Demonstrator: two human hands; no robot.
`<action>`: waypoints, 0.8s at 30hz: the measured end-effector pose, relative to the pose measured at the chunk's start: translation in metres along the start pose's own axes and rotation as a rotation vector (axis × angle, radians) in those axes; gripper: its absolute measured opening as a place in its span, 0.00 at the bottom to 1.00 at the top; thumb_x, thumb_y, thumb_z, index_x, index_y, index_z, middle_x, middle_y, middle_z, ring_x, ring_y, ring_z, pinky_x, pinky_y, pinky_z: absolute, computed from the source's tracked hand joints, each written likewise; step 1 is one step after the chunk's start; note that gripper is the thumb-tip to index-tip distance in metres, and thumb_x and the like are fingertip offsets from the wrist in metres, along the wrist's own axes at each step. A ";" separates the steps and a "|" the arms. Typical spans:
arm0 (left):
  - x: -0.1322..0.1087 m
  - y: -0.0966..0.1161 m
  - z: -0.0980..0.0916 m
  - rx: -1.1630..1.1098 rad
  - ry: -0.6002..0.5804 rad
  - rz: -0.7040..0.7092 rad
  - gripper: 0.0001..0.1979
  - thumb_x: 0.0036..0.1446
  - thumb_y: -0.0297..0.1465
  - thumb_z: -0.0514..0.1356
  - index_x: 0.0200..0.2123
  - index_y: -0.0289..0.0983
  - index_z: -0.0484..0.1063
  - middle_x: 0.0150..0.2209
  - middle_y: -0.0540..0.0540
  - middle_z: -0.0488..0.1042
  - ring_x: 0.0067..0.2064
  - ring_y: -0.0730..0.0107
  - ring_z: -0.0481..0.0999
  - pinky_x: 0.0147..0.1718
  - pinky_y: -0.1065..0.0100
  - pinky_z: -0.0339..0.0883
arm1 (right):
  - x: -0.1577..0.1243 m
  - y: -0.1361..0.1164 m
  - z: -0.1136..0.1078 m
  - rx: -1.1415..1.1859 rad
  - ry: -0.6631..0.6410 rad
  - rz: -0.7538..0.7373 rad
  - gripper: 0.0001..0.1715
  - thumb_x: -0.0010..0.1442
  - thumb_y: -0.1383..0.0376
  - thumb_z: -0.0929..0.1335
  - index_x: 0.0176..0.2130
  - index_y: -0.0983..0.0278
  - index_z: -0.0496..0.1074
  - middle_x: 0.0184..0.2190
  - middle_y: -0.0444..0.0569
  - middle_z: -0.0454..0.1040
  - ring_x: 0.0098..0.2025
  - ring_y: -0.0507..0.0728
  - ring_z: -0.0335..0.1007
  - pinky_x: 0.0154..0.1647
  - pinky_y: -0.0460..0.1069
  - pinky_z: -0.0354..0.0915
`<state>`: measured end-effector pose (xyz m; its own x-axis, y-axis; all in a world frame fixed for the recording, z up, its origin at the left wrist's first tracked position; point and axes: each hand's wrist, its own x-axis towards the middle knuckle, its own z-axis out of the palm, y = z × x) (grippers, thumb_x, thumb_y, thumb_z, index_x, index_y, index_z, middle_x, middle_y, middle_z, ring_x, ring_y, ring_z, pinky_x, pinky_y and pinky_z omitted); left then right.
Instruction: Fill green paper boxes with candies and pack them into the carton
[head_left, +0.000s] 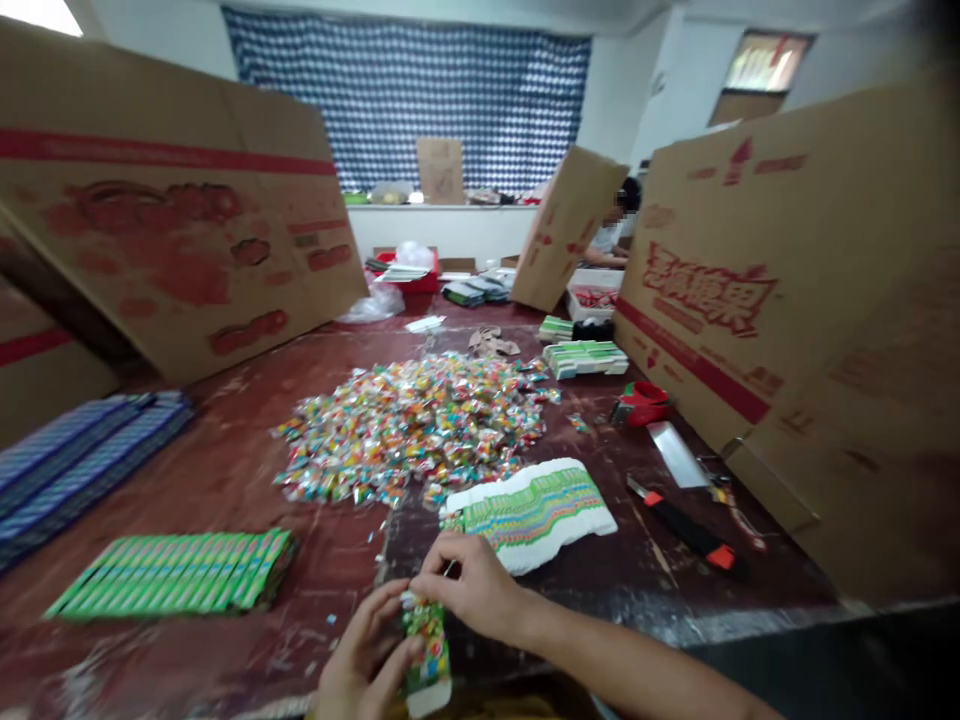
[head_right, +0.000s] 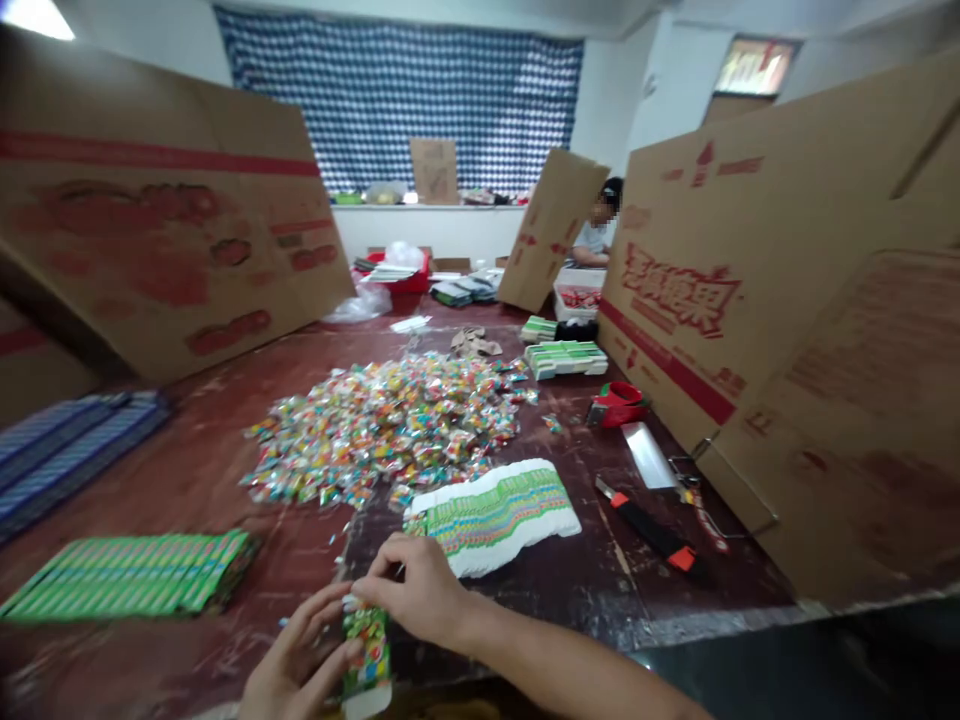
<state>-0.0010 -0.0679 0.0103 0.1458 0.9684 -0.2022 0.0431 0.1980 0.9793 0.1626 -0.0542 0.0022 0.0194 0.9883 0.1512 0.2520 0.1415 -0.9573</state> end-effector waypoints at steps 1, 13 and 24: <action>-0.002 -0.001 0.001 -0.014 0.018 -0.007 0.30 0.36 0.46 0.72 0.42 0.38 0.72 0.43 0.41 0.78 0.40 0.53 0.79 0.36 0.65 0.76 | -0.005 -0.002 0.001 -0.032 -0.001 -0.061 0.13 0.58 0.60 0.71 0.26 0.67 0.74 0.27 0.44 0.74 0.33 0.49 0.68 0.37 0.44 0.61; 0.019 -0.019 -0.026 -0.178 0.185 -0.085 0.27 0.40 0.41 0.72 0.39 0.38 0.63 0.31 0.51 0.73 0.29 0.70 0.74 0.22 0.75 0.65 | 0.093 0.038 -0.105 -1.058 0.103 -0.181 0.11 0.58 0.67 0.70 0.44 0.63 0.72 0.44 0.53 0.74 0.50 0.60 0.66 0.45 0.51 0.65; 0.023 -0.024 -0.019 -0.273 -0.087 -0.191 0.15 0.48 0.32 0.67 0.39 0.33 0.72 0.35 0.46 0.75 0.35 0.71 0.72 0.36 0.72 0.66 | 0.096 0.022 -0.115 -0.679 0.353 -0.162 0.14 0.65 0.58 0.64 0.37 0.66 0.72 0.31 0.50 0.77 0.32 0.54 0.73 0.36 0.47 0.65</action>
<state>-0.0174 -0.0478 -0.0172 0.2447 0.8956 -0.3714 -0.1864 0.4194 0.8885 0.2813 0.0369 0.0238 0.2093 0.8656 0.4549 0.8128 0.1047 -0.5731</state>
